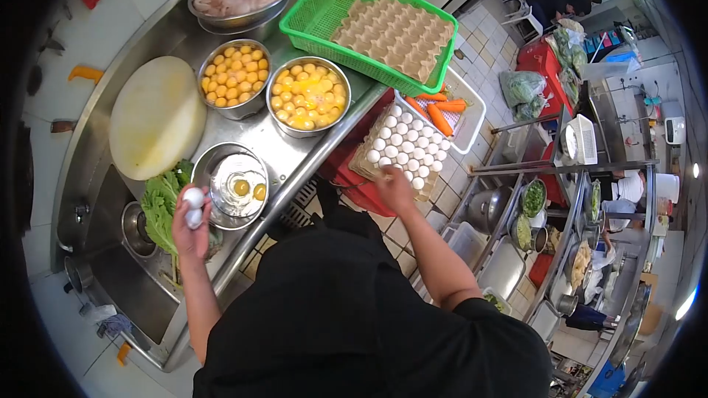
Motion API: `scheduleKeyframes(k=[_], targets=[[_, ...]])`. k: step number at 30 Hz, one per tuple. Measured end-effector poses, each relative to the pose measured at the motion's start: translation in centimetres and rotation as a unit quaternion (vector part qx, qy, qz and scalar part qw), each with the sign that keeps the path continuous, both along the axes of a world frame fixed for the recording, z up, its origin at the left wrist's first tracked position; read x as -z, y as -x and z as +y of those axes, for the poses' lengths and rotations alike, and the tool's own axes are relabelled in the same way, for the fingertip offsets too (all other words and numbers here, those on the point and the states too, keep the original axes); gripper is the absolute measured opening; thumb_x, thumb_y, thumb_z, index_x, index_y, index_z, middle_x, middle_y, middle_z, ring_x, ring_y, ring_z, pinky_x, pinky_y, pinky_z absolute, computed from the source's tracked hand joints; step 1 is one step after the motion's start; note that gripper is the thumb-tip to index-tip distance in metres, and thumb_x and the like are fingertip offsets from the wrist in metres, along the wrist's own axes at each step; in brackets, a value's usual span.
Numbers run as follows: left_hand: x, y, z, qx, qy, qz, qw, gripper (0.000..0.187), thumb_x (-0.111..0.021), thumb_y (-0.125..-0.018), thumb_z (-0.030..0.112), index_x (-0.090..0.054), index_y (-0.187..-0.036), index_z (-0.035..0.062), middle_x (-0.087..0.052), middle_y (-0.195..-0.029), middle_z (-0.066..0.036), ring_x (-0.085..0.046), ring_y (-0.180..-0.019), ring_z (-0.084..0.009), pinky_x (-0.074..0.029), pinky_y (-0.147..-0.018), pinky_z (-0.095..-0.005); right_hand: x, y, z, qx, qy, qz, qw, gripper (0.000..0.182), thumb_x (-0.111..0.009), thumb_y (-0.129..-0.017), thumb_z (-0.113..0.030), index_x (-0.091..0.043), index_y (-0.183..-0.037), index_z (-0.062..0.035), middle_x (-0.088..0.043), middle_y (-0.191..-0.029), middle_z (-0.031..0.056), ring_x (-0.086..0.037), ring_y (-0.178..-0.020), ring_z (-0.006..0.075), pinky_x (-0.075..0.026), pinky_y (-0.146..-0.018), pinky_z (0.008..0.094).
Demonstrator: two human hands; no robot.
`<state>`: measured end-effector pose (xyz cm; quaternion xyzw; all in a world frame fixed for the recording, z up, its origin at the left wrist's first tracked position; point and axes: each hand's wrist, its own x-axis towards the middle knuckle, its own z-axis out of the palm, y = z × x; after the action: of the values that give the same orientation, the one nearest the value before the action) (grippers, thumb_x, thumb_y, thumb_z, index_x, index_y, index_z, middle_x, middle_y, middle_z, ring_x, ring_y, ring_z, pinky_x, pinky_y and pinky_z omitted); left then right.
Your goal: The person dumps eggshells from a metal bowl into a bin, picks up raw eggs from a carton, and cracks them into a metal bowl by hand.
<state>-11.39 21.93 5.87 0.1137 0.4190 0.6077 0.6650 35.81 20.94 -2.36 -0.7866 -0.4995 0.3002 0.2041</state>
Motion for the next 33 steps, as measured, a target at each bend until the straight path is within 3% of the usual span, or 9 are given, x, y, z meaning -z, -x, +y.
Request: scheduleKeyframes(k=[2,7,11,15,22,25,27,30,33], targets=[[-0.9,0.6,-1.6,-0.036,0.003,-0.006,0.999,0.046,-0.055,-0.090,0.019,-0.046,-0.132,0.0013,-0.057,-0.121,-0.023,-0.064,-0.098,-0.0242,-0.056,-0.088,-0.0312,3.1,-6.6,-1.7,0.056,-0.058,-0.166,0.983,0.048,-0.072,-0.079,-0.025,-0.055,-0.118,-0.0024,-0.060,-0.113,0.0224,-0.059,-0.104,0.0364,-0.048,-0.089,0.0429],[-2.6,-0.7,-6.5,-0.155,0.034,0.014,0.987,0.048,-0.055,-0.092,0.022,-0.046,-0.133,0.0002,-0.057,-0.122,-0.024,-0.064,-0.102,-0.0267,-0.055,-0.091,-0.0330,6.8,-12.3,-1.7,0.056,0.089,-0.157,0.982,0.083,-0.073,-0.076,-0.025,-0.030,-0.145,-0.0055,-0.045,-0.134,0.0259,-0.044,-0.123,0.0419,-0.038,-0.105,0.0451],[-1.8,-2.3,-11.7,-0.171,0.072,0.042,0.982,0.049,-0.057,-0.091,0.025,-0.048,-0.132,0.0006,-0.057,-0.122,-0.024,-0.060,-0.107,-0.0270,-0.052,-0.095,-0.0346,8.4,-13.2,-1.8,0.035,0.114,-0.156,0.981,0.086,-0.074,-0.076,-0.026,-0.028,-0.146,-0.0072,-0.040,-0.140,0.0260,-0.039,-0.131,0.0403,-0.035,-0.108,0.0432],[-1.1,-5.7,-17.9,-0.242,0.126,0.019,0.962,0.047,-0.062,-0.087,0.022,-0.051,-0.126,-0.0008,-0.059,-0.116,-0.023,-0.062,-0.101,-0.0293,-0.054,-0.093,-0.0374,8.2,-13.7,-1.5,0.045,0.059,-0.138,0.988,0.067,-0.076,-0.073,-0.028,-0.045,-0.128,-0.0046,-0.055,-0.122,0.0261,-0.053,-0.116,0.0407,-0.042,-0.098,0.0448],[3.5,-4.7,-33.0,-0.429,0.262,0.008,0.864,0.030,-0.057,-0.089,0.016,-0.056,-0.112,-0.0033,-0.065,-0.103,-0.017,-0.066,-0.090,-0.0275,-0.059,-0.081,-0.0370,10.6,-12.0,-1.3,0.095,-0.082,-0.260,0.957,0.057,-0.070,-0.073,-0.028,-0.049,-0.121,-0.0042,-0.060,-0.105,0.0280,-0.057,-0.094,0.0463,-0.046,-0.082,0.0527],[7.5,2.4,-41.9,-0.485,0.287,0.083,0.822,0.047,-0.057,-0.089,0.029,-0.050,-0.127,0.0022,-0.058,-0.123,-0.020,-0.058,-0.111,-0.0334,-0.049,-0.096,-0.0499,7.6,-9.7,-0.8,0.151,0.032,-0.216,0.964,0.057,-0.066,-0.081,-0.023,-0.043,-0.129,-0.0020,-0.053,-0.115,0.0280,-0.054,-0.103,0.0460,-0.044,-0.089,0.0506],[5.8,4.6,-42.7,-0.540,0.382,0.042,0.749,0.078,-0.058,-0.084,0.048,-0.032,-0.145,0.0075,-0.034,-0.148,-0.020,-0.032,-0.137,-0.0355,-0.020,-0.113,-0.0597,7.4,-10.8,-1.4,0.106,0.008,-0.189,0.976,0.053,-0.065,-0.082,-0.023,-0.046,-0.128,-0.0021,-0.057,-0.114,0.0270,-0.057,-0.101,0.0444,-0.046,-0.087,0.0487],[3.8,4.8,-39.4,-0.586,0.404,0.100,0.695,0.093,-0.055,-0.077,0.062,-0.019,-0.152,0.0205,-0.006,-0.159,-0.014,-0.010,-0.146,-0.0314,0.000,-0.114,-0.0572,9.7,-13.1,-1.7,0.109,-0.029,-0.224,0.968,0.052,-0.066,-0.082,-0.022,-0.048,-0.127,-0.0020,-0.059,-0.113,0.0236,-0.059,-0.103,0.0415,-0.047,-0.088,0.0467],[6.9,6.6,-40.7,-0.579,0.387,0.103,0.710,0.087,-0.055,-0.079,0.058,-0.019,-0.151,0.0273,-0.001,-0.160,-0.011,-0.010,-0.146,-0.0313,-0.008,-0.114,-0.0566,12.8,-15.3,-2.1,0.147,-0.050,-0.228,0.961,0.054,-0.067,-0.079,-0.025,-0.047,-0.125,-0.0053,-0.059,-0.116,0.0205,-0.058,-0.105,0.0394,-0.045,-0.091,0.0444]])
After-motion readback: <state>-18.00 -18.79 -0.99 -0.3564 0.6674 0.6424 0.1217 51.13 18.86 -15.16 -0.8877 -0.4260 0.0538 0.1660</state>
